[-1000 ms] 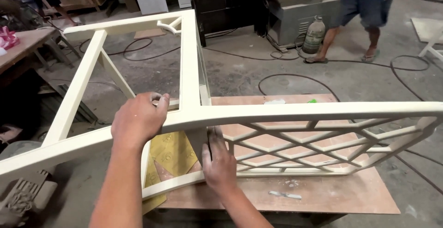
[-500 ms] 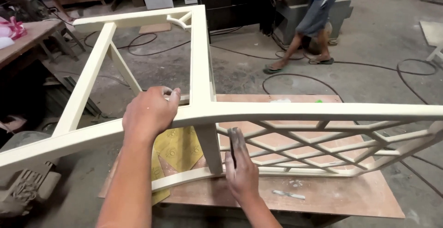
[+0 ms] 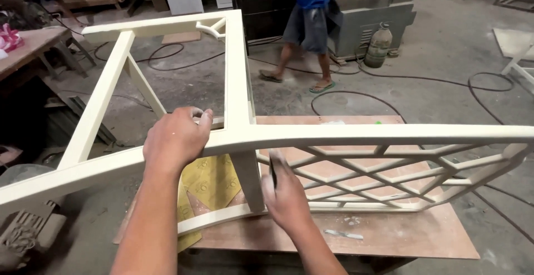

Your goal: Sanding the wooden lattice of a chair backrest to prepare it for finishing.

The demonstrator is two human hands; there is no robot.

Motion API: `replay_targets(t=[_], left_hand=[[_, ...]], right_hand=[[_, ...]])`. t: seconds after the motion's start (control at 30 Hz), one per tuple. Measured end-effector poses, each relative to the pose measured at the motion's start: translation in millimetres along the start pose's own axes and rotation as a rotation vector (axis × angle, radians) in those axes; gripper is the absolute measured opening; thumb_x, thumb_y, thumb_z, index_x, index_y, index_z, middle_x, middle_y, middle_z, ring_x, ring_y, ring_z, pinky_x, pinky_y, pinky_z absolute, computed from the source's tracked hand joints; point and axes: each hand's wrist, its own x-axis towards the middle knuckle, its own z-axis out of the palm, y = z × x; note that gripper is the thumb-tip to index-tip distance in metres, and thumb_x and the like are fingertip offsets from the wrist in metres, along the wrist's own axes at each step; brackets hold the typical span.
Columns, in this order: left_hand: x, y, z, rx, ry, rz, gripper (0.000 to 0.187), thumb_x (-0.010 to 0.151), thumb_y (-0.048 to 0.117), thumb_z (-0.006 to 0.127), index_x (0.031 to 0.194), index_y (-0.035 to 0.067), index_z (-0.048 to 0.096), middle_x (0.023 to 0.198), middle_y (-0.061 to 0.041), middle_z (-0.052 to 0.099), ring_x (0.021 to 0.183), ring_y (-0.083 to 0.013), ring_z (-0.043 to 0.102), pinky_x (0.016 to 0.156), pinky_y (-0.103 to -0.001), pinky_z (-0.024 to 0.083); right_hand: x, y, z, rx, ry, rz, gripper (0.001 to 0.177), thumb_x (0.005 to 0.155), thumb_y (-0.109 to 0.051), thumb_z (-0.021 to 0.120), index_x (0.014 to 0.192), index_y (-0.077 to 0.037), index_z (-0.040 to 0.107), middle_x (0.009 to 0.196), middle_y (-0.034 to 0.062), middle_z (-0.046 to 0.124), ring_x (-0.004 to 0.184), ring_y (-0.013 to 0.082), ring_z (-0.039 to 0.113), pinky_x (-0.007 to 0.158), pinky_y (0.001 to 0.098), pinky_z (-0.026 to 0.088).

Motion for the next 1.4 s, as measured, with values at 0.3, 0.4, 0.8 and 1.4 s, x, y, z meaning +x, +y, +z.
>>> replay_targets(t=[0.3,0.4,0.8,1.4], left_hand=[[-2,-8,0,0.011,0.059,0.146,0.056,0.096,0.045,0.042,0.128,0.011,0.074,0.116,-0.025,0.075,0.116,-0.0481,0.067,0.099,-0.059,0.051],[10,-7,5,0.01,0.058,0.089,0.048,0.101,0.047,0.039,0.124,0.022,0.073,0.109,-0.018,0.075,0.103,-0.0437,0.067,0.086,-0.057,0.052],[5,-5,2,0.004,0.024,0.056,0.046,0.104,0.047,0.037,0.107,0.017,0.072,0.102,-0.015,0.074,0.096,-0.0411,0.068,0.08,-0.053,0.052],[7,-11,2,0.01,0.014,0.11,0.051,0.105,0.046,0.037,0.087,0.011,0.068,0.099,-0.016,0.074,0.095,-0.0432,0.066,0.08,-0.055,0.05]], right_hand=[[17,-23,-8,-0.138,-0.165,0.043,0.055,0.097,-0.025,0.043,0.145,-0.002,0.053,0.146,0.0195,0.057,0.137,0.0367,0.053,0.115,0.05,0.042],[9,11,6,-0.075,-0.036,-0.058,0.056,0.097,-0.028,0.045,0.148,-0.004,0.05,0.153,0.0155,0.052,0.143,0.0305,0.048,0.119,0.0438,0.033],[-24,64,49,-0.335,0.361,-0.291,0.064,0.107,-0.019,0.045,0.163,-0.03,0.017,0.172,-0.0023,0.027,0.039,0.0029,0.031,0.037,0.0159,0.028],[-21,86,59,-0.463,0.542,-0.395,0.06,0.102,-0.01,0.058,0.158,-0.025,0.043,0.164,-0.0021,0.043,0.078,0.0088,0.071,0.044,0.0248,0.038]])
